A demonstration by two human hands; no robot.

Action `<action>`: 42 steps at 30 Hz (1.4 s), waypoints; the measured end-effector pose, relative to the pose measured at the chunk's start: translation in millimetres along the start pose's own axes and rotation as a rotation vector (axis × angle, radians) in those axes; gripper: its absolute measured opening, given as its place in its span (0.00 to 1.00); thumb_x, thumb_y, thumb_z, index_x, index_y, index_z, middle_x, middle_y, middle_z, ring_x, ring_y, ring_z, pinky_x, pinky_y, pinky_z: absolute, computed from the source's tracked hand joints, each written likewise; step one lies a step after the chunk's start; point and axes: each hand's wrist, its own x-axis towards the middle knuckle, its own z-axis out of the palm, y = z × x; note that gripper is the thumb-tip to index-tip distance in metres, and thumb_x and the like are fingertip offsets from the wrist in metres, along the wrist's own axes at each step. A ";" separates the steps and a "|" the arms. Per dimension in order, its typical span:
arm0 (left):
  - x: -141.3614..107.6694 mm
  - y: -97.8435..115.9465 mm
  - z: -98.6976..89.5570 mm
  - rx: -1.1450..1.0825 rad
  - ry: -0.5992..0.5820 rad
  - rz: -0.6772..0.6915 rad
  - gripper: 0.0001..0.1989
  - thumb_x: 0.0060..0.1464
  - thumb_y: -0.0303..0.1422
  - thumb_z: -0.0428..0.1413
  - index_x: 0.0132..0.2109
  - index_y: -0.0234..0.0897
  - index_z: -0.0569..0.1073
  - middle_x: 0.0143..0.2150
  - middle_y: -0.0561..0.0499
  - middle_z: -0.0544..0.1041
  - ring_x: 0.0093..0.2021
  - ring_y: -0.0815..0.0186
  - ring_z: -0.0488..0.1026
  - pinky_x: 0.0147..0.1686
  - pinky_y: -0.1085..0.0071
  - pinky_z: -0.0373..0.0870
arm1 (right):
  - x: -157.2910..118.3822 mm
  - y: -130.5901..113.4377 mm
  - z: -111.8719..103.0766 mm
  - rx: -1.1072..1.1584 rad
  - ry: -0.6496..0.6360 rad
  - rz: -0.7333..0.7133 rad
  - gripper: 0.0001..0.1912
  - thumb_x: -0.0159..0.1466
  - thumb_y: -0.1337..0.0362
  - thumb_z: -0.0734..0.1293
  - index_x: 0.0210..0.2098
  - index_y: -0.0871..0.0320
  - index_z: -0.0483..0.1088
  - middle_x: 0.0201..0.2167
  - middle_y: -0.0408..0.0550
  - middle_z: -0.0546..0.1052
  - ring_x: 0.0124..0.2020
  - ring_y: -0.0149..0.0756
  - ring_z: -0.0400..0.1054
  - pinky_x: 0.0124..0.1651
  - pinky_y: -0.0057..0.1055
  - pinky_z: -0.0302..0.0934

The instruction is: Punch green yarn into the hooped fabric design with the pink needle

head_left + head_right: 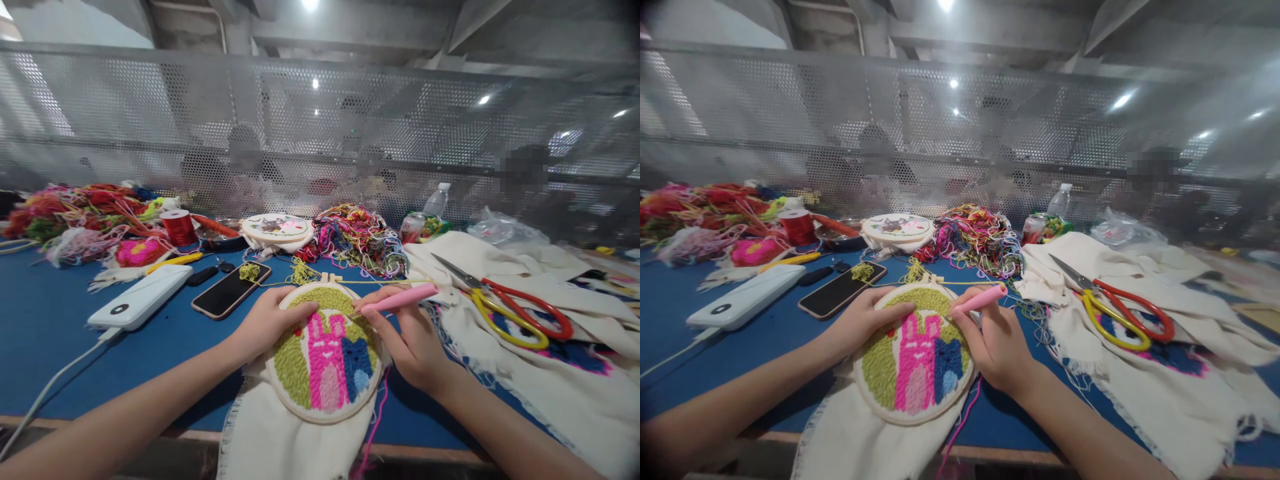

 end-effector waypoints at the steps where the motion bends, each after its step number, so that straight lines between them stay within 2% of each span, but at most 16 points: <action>1: -0.2 0.4 0.1 -0.004 -0.002 0.000 0.19 0.46 0.44 0.60 0.38 0.31 0.75 0.31 0.47 0.77 0.27 0.66 0.71 0.26 0.72 0.64 | 0.0 0.1 0.0 0.000 0.001 -0.006 0.04 0.67 0.67 0.58 0.39 0.54 0.64 0.36 0.48 0.75 0.39 0.38 0.72 0.39 0.35 0.66; 9: 0.1 2.5 0.6 0.020 0.020 0.016 0.15 0.45 0.43 0.60 0.29 0.33 0.71 0.23 0.54 0.70 0.22 0.71 0.65 0.22 0.75 0.60 | -1.8 0.8 0.7 0.011 0.004 0.013 0.03 0.66 0.66 0.58 0.40 0.54 0.61 0.35 0.48 0.75 0.36 0.37 0.73 0.36 0.33 0.67; 15: -0.6 3.8 0.8 -0.005 0.013 0.005 0.15 0.45 0.42 0.61 0.32 0.33 0.73 0.25 0.53 0.72 0.23 0.71 0.66 0.23 0.75 0.61 | -0.6 1.6 1.5 -0.034 0.003 -0.071 0.04 0.66 0.68 0.58 0.40 0.54 0.61 0.36 0.48 0.75 0.38 0.38 0.72 0.37 0.34 0.66; 19: -1.9 3.4 0.7 0.012 0.016 0.042 0.15 0.46 0.43 0.60 0.32 0.33 0.73 0.25 0.54 0.71 0.23 0.71 0.66 0.23 0.75 0.60 | 1.3 3.7 4.1 -0.113 -0.060 -0.150 0.03 0.66 0.67 0.59 0.40 0.54 0.62 0.36 0.49 0.75 0.38 0.39 0.71 0.39 0.36 0.66; 25: -4.5 6.8 0.6 0.049 0.021 0.091 0.13 0.46 0.41 0.60 0.29 0.34 0.71 0.23 0.55 0.69 0.23 0.71 0.64 0.24 0.75 0.60 | 8.2 0.6 9.5 -0.202 -0.181 -0.169 0.04 0.66 0.67 0.60 0.35 0.57 0.65 0.35 0.51 0.73 0.40 0.41 0.67 0.43 0.38 0.64; 29: -3.0 4.5 -0.6 0.037 0.023 0.079 0.14 0.47 0.40 0.60 0.27 0.34 0.69 0.21 0.57 0.66 0.21 0.73 0.62 0.22 0.76 0.58 | 5.8 0.4 11.3 -0.206 -0.181 -0.218 0.05 0.66 0.70 0.58 0.37 0.58 0.65 0.35 0.52 0.74 0.41 0.42 0.68 0.44 0.39 0.64; 35: -1.0 0.6 0.5 -0.082 -0.012 -0.025 0.15 0.46 0.42 0.61 0.34 0.34 0.73 0.27 0.51 0.74 0.24 0.69 0.69 0.24 0.74 0.63 | -0.6 2.4 9.8 -0.052 -0.011 -0.108 0.03 0.67 0.67 0.58 0.40 0.54 0.62 0.36 0.49 0.75 0.40 0.39 0.72 0.42 0.36 0.67; 42: 1.0 -3.6 0.4 -0.086 0.000 -0.076 0.17 0.44 0.42 0.62 0.36 0.33 0.75 0.29 0.47 0.78 0.25 0.66 0.72 0.24 0.73 0.65 | -4.7 3.2 8.5 0.018 -0.029 0.014 0.03 0.68 0.65 0.57 0.41 0.54 0.60 0.35 0.49 0.75 0.30 0.35 0.73 0.37 0.35 0.68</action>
